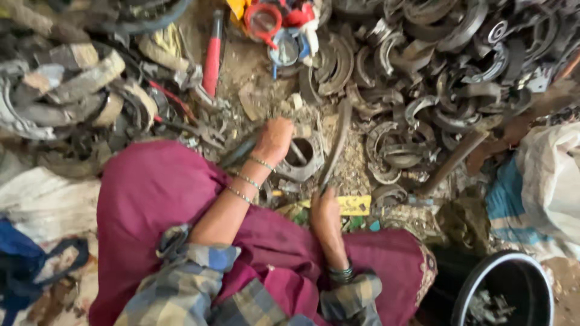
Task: The person sits on the ground and repeatedly strikes a small metal piece with a curved blade to shape it. They adjust the piece's position on a metal base between strikes.
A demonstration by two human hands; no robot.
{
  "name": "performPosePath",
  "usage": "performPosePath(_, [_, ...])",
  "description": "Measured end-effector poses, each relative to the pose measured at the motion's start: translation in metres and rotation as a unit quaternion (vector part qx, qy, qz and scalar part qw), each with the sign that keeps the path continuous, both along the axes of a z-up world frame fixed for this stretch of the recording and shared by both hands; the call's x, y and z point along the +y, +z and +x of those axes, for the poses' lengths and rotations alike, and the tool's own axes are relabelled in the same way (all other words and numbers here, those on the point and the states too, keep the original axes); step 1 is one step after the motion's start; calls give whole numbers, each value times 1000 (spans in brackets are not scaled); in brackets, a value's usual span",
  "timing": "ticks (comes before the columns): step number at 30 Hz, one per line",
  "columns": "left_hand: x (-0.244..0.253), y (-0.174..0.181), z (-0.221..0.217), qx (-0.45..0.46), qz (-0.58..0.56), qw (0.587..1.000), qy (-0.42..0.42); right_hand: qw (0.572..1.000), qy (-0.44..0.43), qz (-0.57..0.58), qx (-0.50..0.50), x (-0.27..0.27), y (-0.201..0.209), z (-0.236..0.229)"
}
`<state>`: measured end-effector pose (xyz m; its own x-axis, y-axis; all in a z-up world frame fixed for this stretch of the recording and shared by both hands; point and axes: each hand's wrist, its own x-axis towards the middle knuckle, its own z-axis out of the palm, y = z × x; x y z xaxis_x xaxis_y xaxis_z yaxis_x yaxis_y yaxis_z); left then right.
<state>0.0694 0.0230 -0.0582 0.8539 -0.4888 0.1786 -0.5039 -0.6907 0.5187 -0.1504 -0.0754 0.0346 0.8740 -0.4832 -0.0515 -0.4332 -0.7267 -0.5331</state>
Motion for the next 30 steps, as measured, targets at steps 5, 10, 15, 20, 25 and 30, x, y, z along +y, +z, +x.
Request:
performPosePath(5, [-12,2,-15,-24,28,999,-28,987,-55,91,-120,0,70,-21])
performPosePath(10, [-7,7,-25,-15,-30,999,-33,995,-37,-45,-81,6,28,-5])
performPosePath(15, [-8,11,-10,22,1,1000,-7,996,13,-41,79,-1,14,2])
performPosePath(20, [-9,4,-22,-4,0,999,-35,990,-24,45,-131,-6,81,-21])
performPosePath(25, [-7,13,-18,20,-7,1000,-23,969,-31,151,-195,7,61,-9])
performPosePath(30, [-6,21,-22,29,-6,999,-21,996,79,-40,30,10,19,5])
